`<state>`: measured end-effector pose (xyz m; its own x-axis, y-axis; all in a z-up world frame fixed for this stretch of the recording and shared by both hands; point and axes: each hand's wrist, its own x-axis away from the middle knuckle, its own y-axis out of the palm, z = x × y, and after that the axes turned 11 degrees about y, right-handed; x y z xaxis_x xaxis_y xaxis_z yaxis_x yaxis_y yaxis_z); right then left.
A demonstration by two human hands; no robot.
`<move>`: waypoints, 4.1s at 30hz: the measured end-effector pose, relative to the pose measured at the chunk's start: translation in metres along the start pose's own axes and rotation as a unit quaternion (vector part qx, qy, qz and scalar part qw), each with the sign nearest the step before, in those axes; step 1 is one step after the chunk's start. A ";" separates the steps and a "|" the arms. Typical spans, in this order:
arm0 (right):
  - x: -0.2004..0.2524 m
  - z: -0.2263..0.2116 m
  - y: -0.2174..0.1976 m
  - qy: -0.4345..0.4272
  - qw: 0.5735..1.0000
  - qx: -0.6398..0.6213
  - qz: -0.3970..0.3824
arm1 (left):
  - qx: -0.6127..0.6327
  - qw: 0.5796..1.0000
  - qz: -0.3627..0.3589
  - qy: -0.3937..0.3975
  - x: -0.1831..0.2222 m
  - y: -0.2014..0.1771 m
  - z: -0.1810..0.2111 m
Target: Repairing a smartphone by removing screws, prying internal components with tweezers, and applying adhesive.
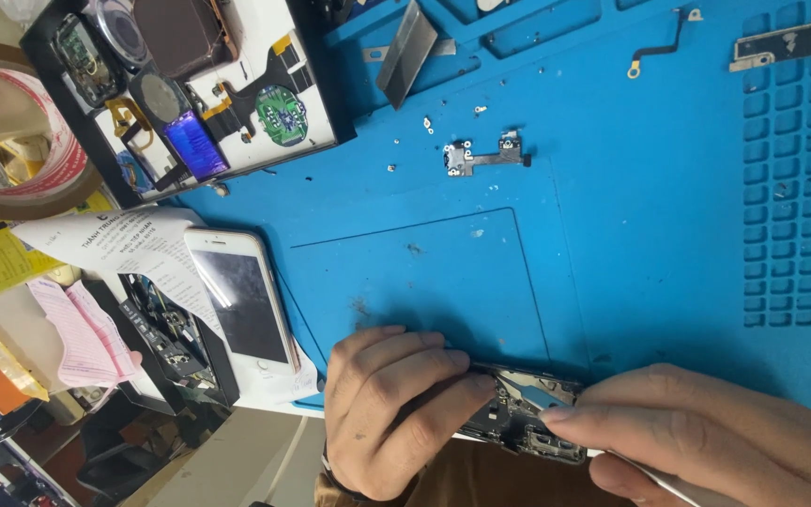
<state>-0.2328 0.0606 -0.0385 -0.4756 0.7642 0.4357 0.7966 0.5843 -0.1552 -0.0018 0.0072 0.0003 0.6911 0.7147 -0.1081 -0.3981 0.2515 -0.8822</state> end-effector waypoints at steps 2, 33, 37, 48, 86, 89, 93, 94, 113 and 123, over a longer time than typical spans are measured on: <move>-0.001 -0.003 0.000 -0.003 1.000 0.005 0.009 | 0.000 1.000 0.006 0.005 0.000 0.001 -0.001; -0.019 -0.041 0.005 -0.041 0.980 0.087 0.173 | 0.106 0.966 0.230 -0.059 0.024 0.002 -0.008; -0.017 -0.039 0.007 0.000 0.985 0.098 0.144 | 0.114 0.953 0.270 -0.074 0.031 0.001 -0.005; -0.013 -0.060 0.018 -0.004 0.973 0.087 0.216 | 0.016 0.987 0.158 -0.002 0.048 -0.004 0.001; -0.002 -0.042 0.021 -0.217 0.902 -0.237 0.289 | 0.036 0.996 -0.037 0.070 0.039 -0.031 0.000; 0.027 -0.048 0.027 -0.106 0.933 -0.153 0.309 | 0.051 0.995 -0.066 0.047 0.040 -0.034 -0.001; 0.066 -0.051 0.012 0.035 0.901 0.024 0.431 | 0.061 0.996 -0.044 0.042 0.047 -0.026 -0.007; 0.071 -0.046 -0.001 0.028 0.901 0.028 0.433 | 0.058 0.997 -0.037 0.044 0.046 -0.025 -0.006; 0.026 -0.084 -0.108 0.109 0.775 0.220 0.582 | 0.169 0.978 0.117 0.024 0.056 0.002 0.005; -0.038 -0.003 -0.200 -0.009 0.616 0.468 0.634 | 0.132 0.973 0.155 0.113 0.067 0.008 -0.010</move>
<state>-0.3735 -0.0861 -0.0216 0.2968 0.7670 -0.5689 -0.0273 -0.5887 -0.8079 0.0473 0.0508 -0.0182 0.6159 0.6290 -0.4743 -0.7287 0.2262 -0.6464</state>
